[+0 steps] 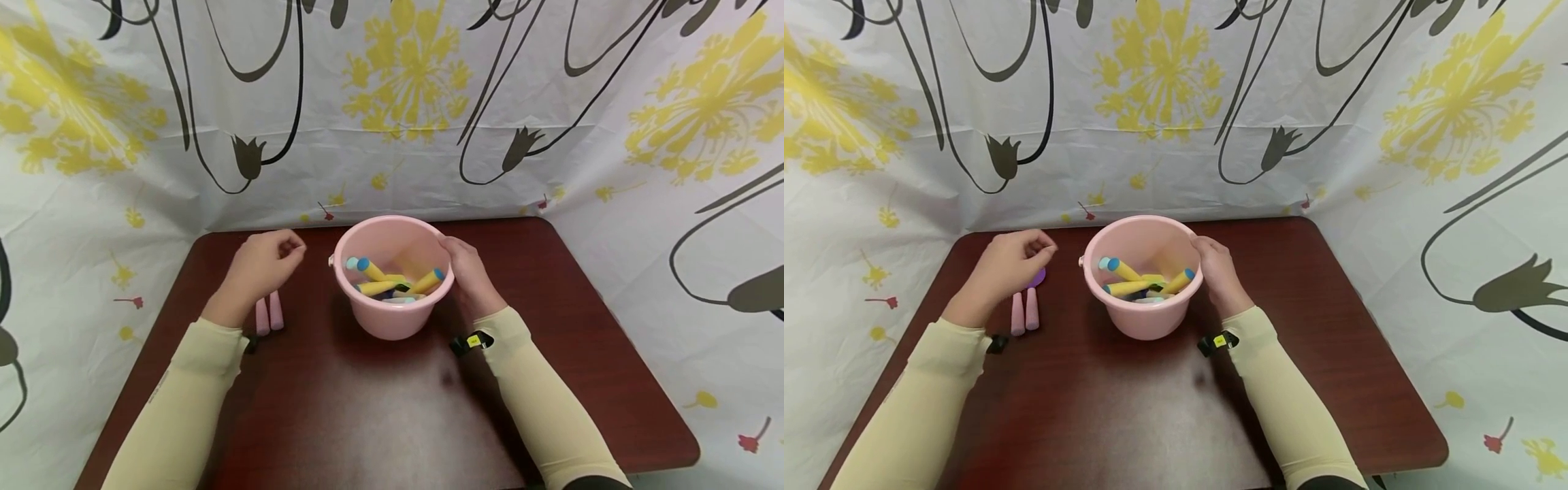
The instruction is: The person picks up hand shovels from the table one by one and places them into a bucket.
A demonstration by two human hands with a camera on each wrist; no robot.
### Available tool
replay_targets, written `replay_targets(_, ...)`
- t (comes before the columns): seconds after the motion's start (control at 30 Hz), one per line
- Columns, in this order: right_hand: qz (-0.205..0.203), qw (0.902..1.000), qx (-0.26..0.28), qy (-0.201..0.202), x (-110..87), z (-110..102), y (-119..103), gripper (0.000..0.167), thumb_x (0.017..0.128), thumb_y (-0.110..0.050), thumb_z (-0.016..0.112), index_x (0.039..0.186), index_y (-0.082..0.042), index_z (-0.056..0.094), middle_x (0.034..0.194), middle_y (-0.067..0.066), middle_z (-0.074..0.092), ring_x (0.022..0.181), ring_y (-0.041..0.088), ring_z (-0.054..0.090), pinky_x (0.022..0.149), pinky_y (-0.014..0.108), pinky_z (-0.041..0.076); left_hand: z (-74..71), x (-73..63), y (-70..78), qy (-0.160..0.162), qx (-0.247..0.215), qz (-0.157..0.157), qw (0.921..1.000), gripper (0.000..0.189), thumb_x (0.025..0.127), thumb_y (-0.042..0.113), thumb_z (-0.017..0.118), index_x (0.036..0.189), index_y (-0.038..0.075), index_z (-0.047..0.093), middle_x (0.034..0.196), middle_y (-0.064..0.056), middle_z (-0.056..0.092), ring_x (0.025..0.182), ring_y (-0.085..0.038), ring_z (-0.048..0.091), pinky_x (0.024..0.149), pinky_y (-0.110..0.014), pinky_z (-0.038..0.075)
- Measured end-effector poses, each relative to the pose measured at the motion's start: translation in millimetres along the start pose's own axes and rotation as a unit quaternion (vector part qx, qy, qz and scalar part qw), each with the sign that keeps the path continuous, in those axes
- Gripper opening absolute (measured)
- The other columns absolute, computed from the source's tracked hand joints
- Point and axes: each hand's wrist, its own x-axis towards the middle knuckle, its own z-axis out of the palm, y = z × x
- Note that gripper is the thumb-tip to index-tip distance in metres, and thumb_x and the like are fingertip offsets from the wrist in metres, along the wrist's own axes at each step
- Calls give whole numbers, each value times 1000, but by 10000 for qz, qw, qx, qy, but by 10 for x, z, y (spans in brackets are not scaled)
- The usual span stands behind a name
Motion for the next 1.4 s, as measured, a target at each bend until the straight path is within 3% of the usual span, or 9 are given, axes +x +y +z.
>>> replay_targets(0.23,3,9999,-136,67,-6,4,-5,54,115,-38,56,158,-6,59,155,10,60,142,26,57,122,44,44,126,-237,-506,-267,655,-840,9939,27,106,34,62,109,12,77,93,-6,74,81,-28,65,72,-49,52)
replay_targets(0.43,-32,10000,-72,24,-8,10,6,53,115,-38,56,157,-6,60,153,11,61,141,26,57,122,43,44,342,-385,-735,-496,777,-1344,9866,35,106,39,64,113,5,74,99,-16,76,84,-34,69,71,-54,56)
replay_targets(0.53,-58,10000,-9,30,-6,8,19,52,115,-38,56,156,-5,60,153,12,61,140,26,58,122,43,45,438,-411,-784,-634,819,-1588,9819,39,106,43,65,110,6,71,101,-18,76,86,-36,70,72,-54,56)
replay_targets(0.7,-94,9999,-26,49,0,3,14,54,115,-38,57,156,-5,59,153,12,61,142,27,57,122,43,44,547,-411,-807,-953,1041,-1974,9701,45,104,50,67,96,6,67,84,-14,70,75,-33,67,63,-48,53)
replay_targets(0.9,-142,9998,-142,32,1,6,2,57,115,-38,57,159,-2,57,157,15,59,145,28,56,124,43,42,620,-426,-833,-1084,1240,-2212,9612,47,101,50,67,86,6,69,80,-16,68,74,-35,66,62,-49,53)
replay_targets(1.4,-132,9999,-80,47,-2,9,10,57,114,-38,57,159,-2,56,158,15,58,146,27,55,124,43,41,683,-485,-844,-1069,1294,-2259,9596,42,100,43,69,97,1,68,83,-19,69,74,-36,68,60,-51,55)
